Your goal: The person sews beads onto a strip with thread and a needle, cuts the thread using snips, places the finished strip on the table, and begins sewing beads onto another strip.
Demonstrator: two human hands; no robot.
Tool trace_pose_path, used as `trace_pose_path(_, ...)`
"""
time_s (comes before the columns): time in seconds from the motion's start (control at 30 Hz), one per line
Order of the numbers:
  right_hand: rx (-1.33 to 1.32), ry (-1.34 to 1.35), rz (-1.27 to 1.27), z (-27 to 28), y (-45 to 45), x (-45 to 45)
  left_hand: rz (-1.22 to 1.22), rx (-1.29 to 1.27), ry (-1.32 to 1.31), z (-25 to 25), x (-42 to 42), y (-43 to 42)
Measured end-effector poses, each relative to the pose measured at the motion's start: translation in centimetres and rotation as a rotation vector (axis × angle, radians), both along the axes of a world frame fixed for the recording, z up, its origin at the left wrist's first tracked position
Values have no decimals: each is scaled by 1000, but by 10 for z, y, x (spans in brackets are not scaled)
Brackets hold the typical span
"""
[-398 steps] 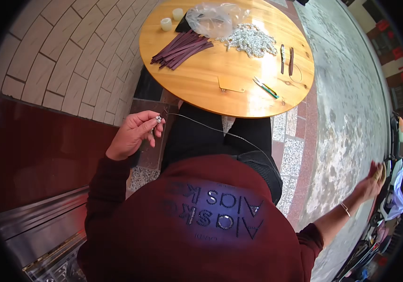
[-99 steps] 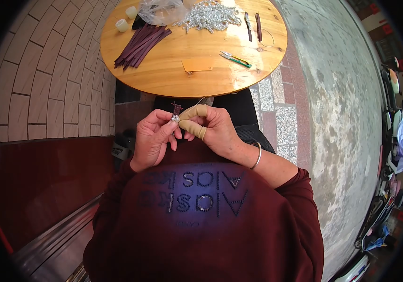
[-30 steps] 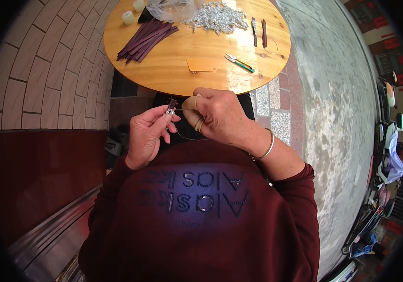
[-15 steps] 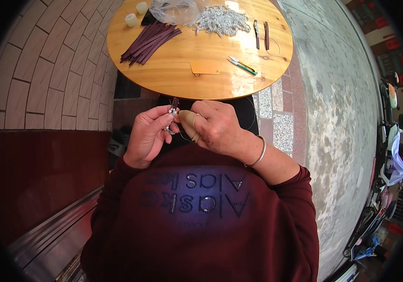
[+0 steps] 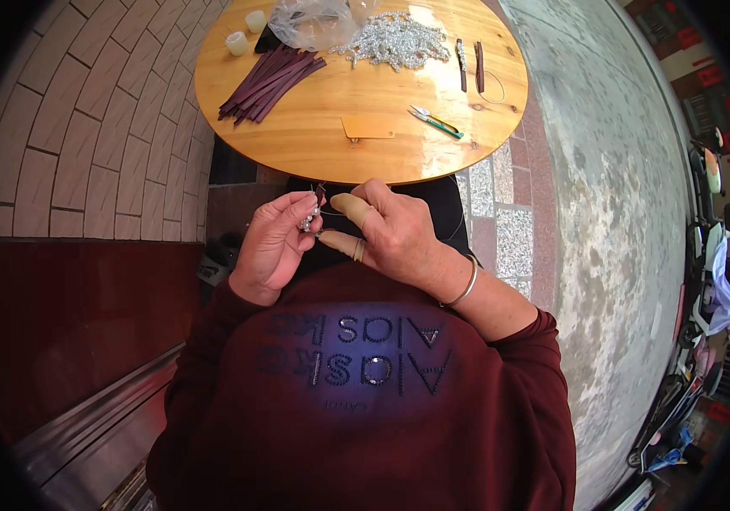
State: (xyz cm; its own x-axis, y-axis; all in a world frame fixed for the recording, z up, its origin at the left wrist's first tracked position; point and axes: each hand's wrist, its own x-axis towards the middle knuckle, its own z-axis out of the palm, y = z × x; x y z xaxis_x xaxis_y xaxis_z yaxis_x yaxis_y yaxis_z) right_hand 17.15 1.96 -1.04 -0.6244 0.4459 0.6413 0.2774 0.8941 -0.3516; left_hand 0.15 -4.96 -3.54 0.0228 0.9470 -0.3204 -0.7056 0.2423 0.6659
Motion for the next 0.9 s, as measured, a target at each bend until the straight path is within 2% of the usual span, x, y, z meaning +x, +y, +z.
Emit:
trace_pose_path(0.4,112,-11,17,-9,5,-1,-61,-20,-88,-3,3,-1)
trace_pose_path(0.53,25,-16,1,-11,3,-1,-41,-25,-45,1,6,-2)
trace_pose_path(0.6,-188,23,8,-14,3,0,-20,44,99,2,7,-3)
trace_pose_path(0.63,-188,22,9,-8,4,1,-19,45,99,1,8,-3)
trace_pose_path(0.7,-465,-25,-13,13,5,6,50,119,307,-3,9,-3)
trace_pose_path(0.73,-528,26,-14,16,7,9,49,122,307,-4,8,-1)
trace_pose_path(0.77,-617,80,-12,17,7,11,72,157,416,-5,9,-1)
trace_pose_path(0.9,-808,122,90,5,15,5,139,323,736,-6,13,2)
